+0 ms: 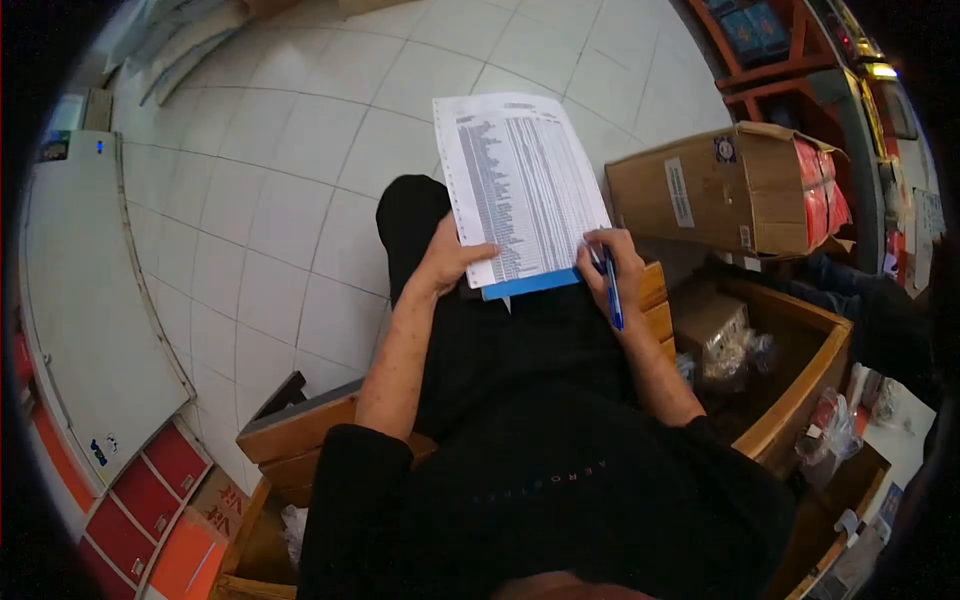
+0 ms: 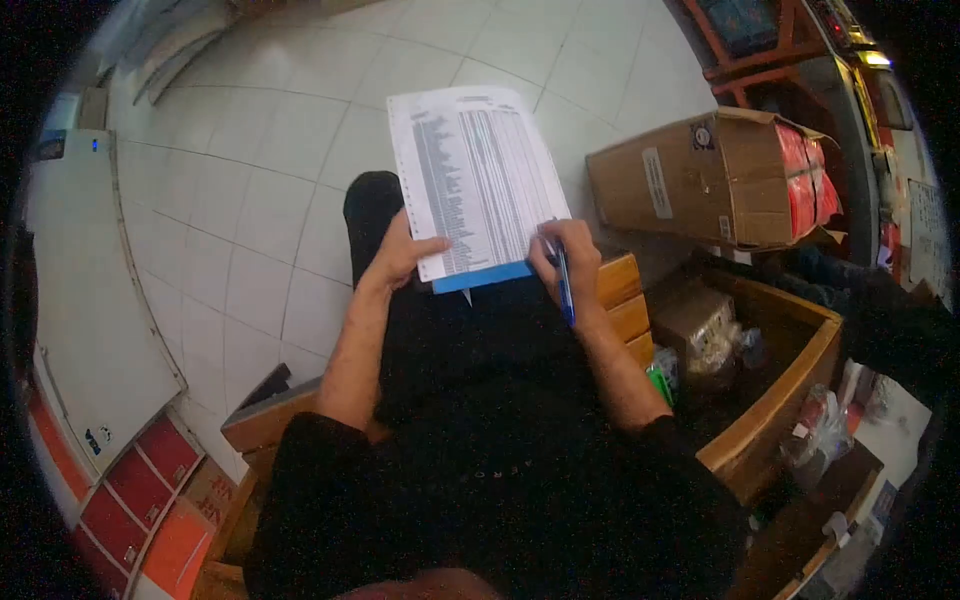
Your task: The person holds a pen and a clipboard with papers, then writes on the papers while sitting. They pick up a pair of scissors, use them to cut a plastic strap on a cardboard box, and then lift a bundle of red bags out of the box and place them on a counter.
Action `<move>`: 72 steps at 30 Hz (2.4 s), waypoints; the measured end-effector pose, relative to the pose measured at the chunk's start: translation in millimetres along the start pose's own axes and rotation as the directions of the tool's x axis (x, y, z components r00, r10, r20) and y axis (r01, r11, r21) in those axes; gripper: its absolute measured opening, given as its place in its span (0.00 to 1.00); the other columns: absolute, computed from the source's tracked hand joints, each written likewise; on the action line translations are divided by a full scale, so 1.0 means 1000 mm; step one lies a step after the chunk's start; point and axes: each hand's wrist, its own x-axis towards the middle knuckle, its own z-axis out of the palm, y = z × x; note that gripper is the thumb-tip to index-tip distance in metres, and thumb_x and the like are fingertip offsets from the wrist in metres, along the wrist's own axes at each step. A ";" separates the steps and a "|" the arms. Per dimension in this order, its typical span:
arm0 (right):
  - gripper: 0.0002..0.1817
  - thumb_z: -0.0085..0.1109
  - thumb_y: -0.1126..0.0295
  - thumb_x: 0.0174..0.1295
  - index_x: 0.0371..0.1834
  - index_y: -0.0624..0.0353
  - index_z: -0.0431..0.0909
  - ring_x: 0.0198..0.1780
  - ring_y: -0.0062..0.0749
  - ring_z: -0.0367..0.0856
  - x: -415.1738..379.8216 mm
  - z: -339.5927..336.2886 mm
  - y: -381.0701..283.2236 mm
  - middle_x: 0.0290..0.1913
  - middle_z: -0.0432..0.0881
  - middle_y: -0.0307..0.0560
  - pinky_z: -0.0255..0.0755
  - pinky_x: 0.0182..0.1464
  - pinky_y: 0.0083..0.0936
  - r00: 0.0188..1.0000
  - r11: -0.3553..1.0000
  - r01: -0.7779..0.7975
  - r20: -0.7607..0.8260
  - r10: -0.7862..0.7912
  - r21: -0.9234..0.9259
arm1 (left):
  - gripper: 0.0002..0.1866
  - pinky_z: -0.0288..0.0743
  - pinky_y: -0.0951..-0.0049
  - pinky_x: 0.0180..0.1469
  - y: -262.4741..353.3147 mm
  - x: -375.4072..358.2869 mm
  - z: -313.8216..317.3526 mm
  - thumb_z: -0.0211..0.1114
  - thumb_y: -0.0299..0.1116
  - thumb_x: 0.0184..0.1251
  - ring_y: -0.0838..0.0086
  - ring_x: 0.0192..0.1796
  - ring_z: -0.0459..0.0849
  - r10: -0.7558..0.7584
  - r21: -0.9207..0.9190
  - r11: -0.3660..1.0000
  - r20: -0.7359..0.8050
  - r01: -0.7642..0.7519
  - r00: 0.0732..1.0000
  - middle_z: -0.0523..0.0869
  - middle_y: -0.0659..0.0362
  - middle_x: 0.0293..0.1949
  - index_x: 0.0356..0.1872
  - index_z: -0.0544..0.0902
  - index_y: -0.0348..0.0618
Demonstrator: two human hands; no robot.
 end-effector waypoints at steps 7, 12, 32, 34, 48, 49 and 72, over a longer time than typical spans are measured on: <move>0.09 0.65 0.75 0.50 0.34 0.61 0.77 0.35 0.40 0.78 0.000 0.001 0.005 0.33 0.79 0.51 0.74 0.39 0.29 0.997 0.997 0.080 -0.018 -0.080 0.007 | 0.33 0.76 0.65 0.57 0.005 0.000 0.005 0.69 0.17 0.47 0.63 0.52 0.81 0.039 0.010 0.999 0.001 -0.039 0.999 0.80 0.48 0.52 0.58 0.68 0.29; 0.09 0.66 0.75 0.50 0.34 0.59 0.77 0.35 0.39 0.79 0.000 0.002 0.008 0.33 0.79 0.50 0.73 0.38 0.29 0.999 0.999 0.048 -0.023 -0.048 0.012 | 0.34 0.75 0.65 0.57 0.004 0.000 0.004 0.70 0.18 0.46 0.64 0.52 0.81 0.067 -0.003 0.998 0.020 -0.067 0.998 0.80 0.48 0.51 0.58 0.67 0.29; 0.15 0.66 0.73 0.50 0.39 0.58 0.73 0.36 0.41 0.76 -0.013 0.001 0.014 0.37 0.77 0.52 0.71 0.39 0.30 0.997 0.996 -0.046 -0.054 0.050 0.075 | 0.35 0.75 0.64 0.57 -0.001 -0.004 0.006 0.71 0.20 0.43 0.64 0.52 0.81 -0.010 0.100 0.995 -0.032 0.013 0.999 0.80 0.48 0.52 0.57 0.68 0.30; 0.14 0.65 0.74 0.49 0.39 0.60 0.74 0.35 0.43 0.76 -0.018 -0.003 0.018 0.33 0.75 0.52 0.70 0.38 0.32 0.998 0.999 -0.044 0.045 0.044 0.008 | 0.38 0.71 0.63 0.60 0.001 0.000 -0.003 0.77 0.26 0.39 0.64 0.56 0.78 0.048 0.315 0.948 0.007 -0.048 0.999 0.80 0.51 0.53 0.57 0.71 0.34; 0.10 0.65 0.74 0.48 0.33 0.63 0.75 0.34 0.41 0.77 0.000 0.000 0.003 0.33 0.78 0.53 0.73 0.37 0.31 0.999 0.998 0.027 -0.037 -0.025 0.063 | 0.36 0.71 0.66 0.61 0.000 0.001 0.000 0.70 0.17 0.47 0.65 0.56 0.77 0.032 0.023 0.999 0.055 -0.033 0.998 0.78 0.51 0.54 0.61 0.66 0.31; 0.10 0.64 0.74 0.48 0.32 0.63 0.75 0.33 0.39 0.77 0.002 0.001 0.004 0.32 0.77 0.51 0.71 0.36 0.30 0.996 0.996 0.056 -0.068 -0.052 0.062 | 0.36 0.71 0.66 0.61 -0.001 0.001 0.000 0.70 0.17 0.47 0.65 0.56 0.77 0.034 0.025 0.999 0.058 -0.036 0.998 0.78 0.51 0.54 0.61 0.66 0.31; 0.09 0.64 0.75 0.48 0.31 0.64 0.76 0.32 0.42 0.76 0.000 0.000 0.003 0.30 0.77 0.53 0.71 0.34 0.32 0.992 0.994 0.103 -0.073 -0.100 0.040 | 0.35 0.70 0.63 0.62 0.005 -0.003 0.004 0.70 0.18 0.45 0.64 0.56 0.77 0.050 0.031 0.998 0.047 -0.052 0.998 0.78 0.52 0.55 0.60 0.68 0.33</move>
